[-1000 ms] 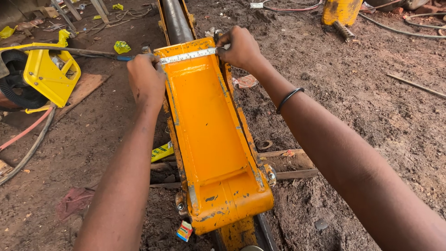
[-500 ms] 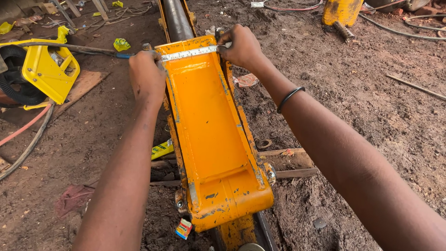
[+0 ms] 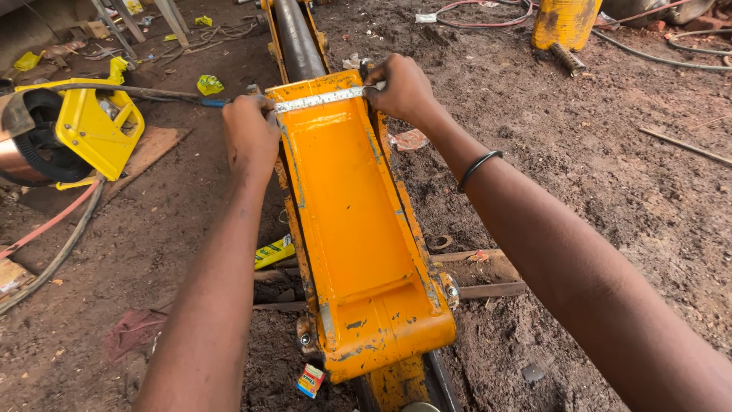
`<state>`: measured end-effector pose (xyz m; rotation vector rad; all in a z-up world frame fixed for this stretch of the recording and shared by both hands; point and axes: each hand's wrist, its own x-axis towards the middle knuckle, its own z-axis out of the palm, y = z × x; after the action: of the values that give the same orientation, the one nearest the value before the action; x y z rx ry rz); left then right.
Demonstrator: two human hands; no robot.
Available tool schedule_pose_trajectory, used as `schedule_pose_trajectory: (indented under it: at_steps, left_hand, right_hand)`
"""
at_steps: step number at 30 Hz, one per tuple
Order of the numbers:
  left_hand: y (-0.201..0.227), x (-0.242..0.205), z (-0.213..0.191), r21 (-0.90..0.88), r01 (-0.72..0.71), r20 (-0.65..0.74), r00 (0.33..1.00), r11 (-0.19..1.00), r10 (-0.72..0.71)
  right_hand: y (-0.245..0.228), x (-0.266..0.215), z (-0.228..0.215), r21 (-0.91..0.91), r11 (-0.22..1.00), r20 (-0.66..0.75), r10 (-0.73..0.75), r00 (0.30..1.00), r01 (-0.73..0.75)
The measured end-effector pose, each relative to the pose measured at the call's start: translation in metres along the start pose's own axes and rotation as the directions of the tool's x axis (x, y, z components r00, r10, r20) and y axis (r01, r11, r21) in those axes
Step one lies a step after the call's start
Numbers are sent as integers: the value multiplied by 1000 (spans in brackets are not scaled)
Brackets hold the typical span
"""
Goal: The person measures a yellow metal component of a machine using a tape measure. They repeatedly extend and retract the tape to measure different sections of the component's length and width.
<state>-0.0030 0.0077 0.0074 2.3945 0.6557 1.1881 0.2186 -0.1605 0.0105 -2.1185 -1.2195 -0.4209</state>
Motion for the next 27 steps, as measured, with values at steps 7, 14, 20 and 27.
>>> schedule_pose_trajectory:
  at_steps: [7,14,20,27]
  left_hand:
    - [-4,-2,1,-67,-44,-21,999,997,43]
    - [-2,-4,1,-75,-26,-25,999,997,24]
    - [-6,-5,3,-70,-28,-21,999,997,27]
    - [-15,1,9,-128,-30,-22,999,991,27]
  right_hand:
    - [-2,-3,-2,5,993,40,119,992,-119]
    - [-2,-5,-3,-4,1000,-2,-16,1000,16]
    - [-2,-7,-5,-30,996,65,82,995,-80]
    - [0,-7,-5,-14,996,90,94,991,-94]
